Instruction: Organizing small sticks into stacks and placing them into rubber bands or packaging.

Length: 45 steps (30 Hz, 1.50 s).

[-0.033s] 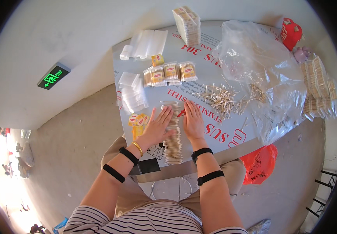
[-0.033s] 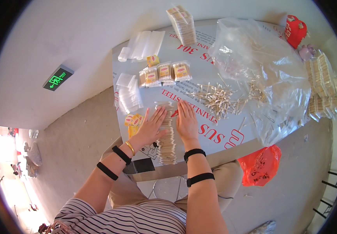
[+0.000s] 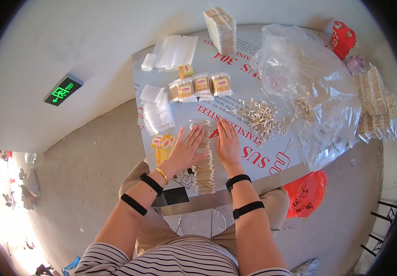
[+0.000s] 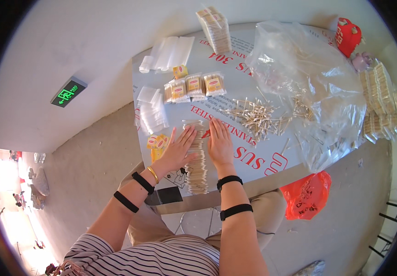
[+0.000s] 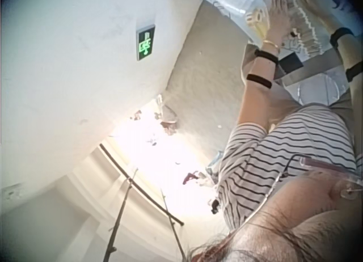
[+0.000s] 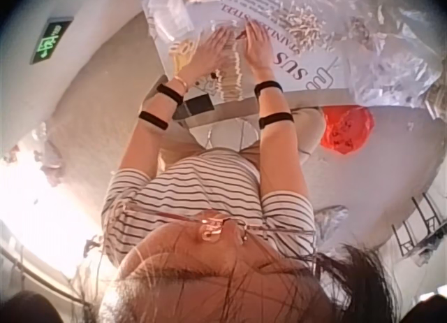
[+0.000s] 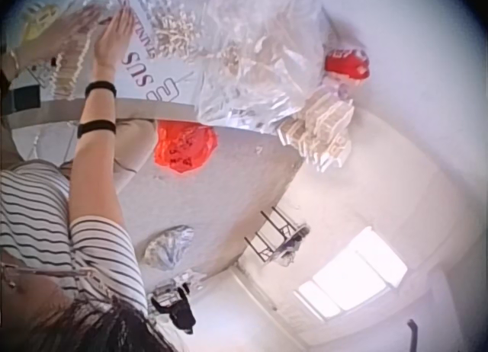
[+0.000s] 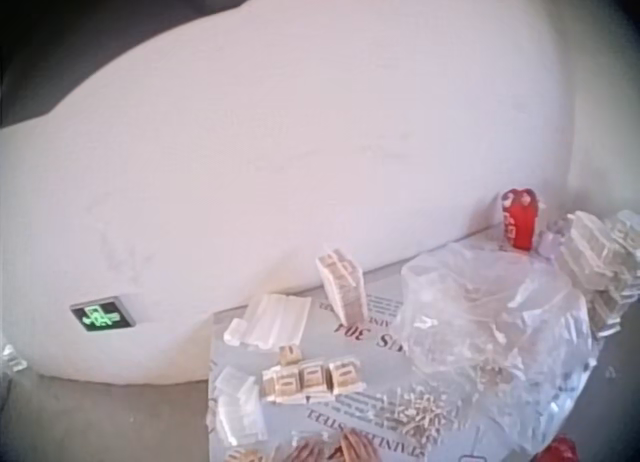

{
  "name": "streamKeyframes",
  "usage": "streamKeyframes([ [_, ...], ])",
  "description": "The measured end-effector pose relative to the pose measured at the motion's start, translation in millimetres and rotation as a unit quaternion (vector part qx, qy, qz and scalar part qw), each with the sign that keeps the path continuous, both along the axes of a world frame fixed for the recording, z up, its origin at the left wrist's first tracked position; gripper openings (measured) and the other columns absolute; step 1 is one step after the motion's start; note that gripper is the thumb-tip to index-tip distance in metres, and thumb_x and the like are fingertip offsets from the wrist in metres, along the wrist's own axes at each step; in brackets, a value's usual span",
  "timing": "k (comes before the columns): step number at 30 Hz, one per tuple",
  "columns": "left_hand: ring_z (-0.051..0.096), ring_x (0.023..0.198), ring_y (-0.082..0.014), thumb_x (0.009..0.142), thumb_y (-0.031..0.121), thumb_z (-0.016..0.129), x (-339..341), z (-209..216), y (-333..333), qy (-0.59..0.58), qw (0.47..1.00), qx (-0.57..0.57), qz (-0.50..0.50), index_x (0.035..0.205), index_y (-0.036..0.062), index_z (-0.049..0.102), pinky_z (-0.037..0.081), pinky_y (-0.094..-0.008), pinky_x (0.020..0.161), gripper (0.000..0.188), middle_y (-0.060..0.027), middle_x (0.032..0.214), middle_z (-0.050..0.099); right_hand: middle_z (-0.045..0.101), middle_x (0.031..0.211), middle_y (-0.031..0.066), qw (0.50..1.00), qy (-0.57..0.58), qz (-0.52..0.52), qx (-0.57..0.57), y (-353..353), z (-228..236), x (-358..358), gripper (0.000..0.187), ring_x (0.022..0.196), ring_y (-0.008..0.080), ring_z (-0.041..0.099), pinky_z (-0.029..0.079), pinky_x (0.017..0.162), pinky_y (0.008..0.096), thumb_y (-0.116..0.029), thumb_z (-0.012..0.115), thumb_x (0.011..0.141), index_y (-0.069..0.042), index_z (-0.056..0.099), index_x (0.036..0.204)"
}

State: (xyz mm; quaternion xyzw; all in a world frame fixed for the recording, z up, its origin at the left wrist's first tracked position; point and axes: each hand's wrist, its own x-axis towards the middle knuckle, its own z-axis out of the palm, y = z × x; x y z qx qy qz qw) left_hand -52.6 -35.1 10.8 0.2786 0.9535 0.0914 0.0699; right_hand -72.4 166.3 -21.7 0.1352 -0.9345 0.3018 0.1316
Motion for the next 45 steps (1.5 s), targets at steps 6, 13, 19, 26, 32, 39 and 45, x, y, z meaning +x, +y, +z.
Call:
streamKeyframes([
  [6,0.014,0.153,-0.0299,0.100,0.053,0.043,4.2,13.0,-2.2,0.025,0.993,0.082,0.083,0.154,0.0020,0.027,0.001,-0.0563,0.122,0.076,-0.0160,0.163,0.019,0.046,0.150,0.0117,1.000,-0.008,0.000,0.010,0.0,2.2,0.9,0.051,0.141,0.0285,0.040,0.030,0.120,0.0429,-0.009,0.050,0.092,-0.002,0.047,0.142],
  [13,0.014,0.151,-0.0361,0.099,0.044,0.052,14.3,12.8,-6.1,0.045,0.990,0.054,0.118,0.143,0.0034,0.044,0.006,-0.0620,0.120,0.061,-0.0153,0.158,0.025,0.046,0.150,0.0110,1.000,-0.007,-0.005,0.002,-1.0,5.4,0.7,0.050,0.141,0.0293,0.040,0.031,0.119,0.0434,-0.007,0.049,0.092,-0.003,0.047,0.142],
  [19,0.014,0.151,-0.0373,0.098,0.042,0.054,7.2,10.2,-3.6,0.054,0.989,0.068,0.119,0.139,0.0048,0.049,0.007,-0.0640,0.119,0.056,-0.0145,0.157,0.027,0.046,0.150,0.0109,1.000,-0.018,-0.001,0.010,-1.1,5.8,1.2,0.049,0.141,0.0295,0.039,0.030,0.120,0.0435,-0.007,0.048,0.093,-0.003,0.047,0.141],
  [26,0.020,0.148,-0.0360,0.097,0.038,0.057,1.8,9.9,-1.4,0.067,0.984,0.102,0.131,0.130,0.0082,0.057,0.009,-0.0643,0.119,0.045,-0.0134,0.150,0.036,0.045,0.150,0.0111,1.000,-0.017,0.000,0.018,0.9,5.6,1.0,0.049,0.141,0.0300,0.039,0.030,0.119,0.0436,-0.007,0.047,0.093,-0.003,0.047,0.142],
  [32,0.027,0.145,-0.0324,0.093,0.031,0.062,-24.6,18.7,-2.0,0.078,0.989,0.094,0.087,0.117,0.0149,0.067,0.008,-0.0638,0.120,0.029,-0.0092,0.143,0.046,0.045,0.150,0.0113,1.000,-0.014,0.001,0.026,-2.0,7.1,-0.8,0.049,0.141,0.0298,0.039,0.031,0.119,0.0436,-0.008,0.047,0.093,-0.003,0.047,0.142],
  [39,0.025,0.147,-0.0320,0.093,0.033,0.063,-12.2,16.8,-0.5,0.081,0.989,0.105,0.060,0.119,0.0184,0.067,0.007,-0.0637,0.120,0.030,-0.0072,0.149,0.042,0.045,0.150,0.0113,1.000,-0.010,-0.001,0.021,0.7,6.1,0.5,0.050,0.141,0.0301,0.039,0.031,0.119,0.0437,-0.008,0.047,0.093,-0.004,0.046,0.142],
  [45,0.018,0.150,-0.0322,0.094,0.037,0.061,-0.1,12.5,-3.7,0.070,0.993,0.077,0.059,0.133,0.0216,0.059,0.006,-0.0642,0.120,0.042,-0.0074,0.157,0.033,0.045,0.150,0.0117,1.000,-0.012,0.000,0.014,-1.2,5.8,0.0,0.050,0.141,0.0307,0.040,0.030,0.119,0.0440,-0.008,0.047,0.093,-0.004,0.047,0.142],
])
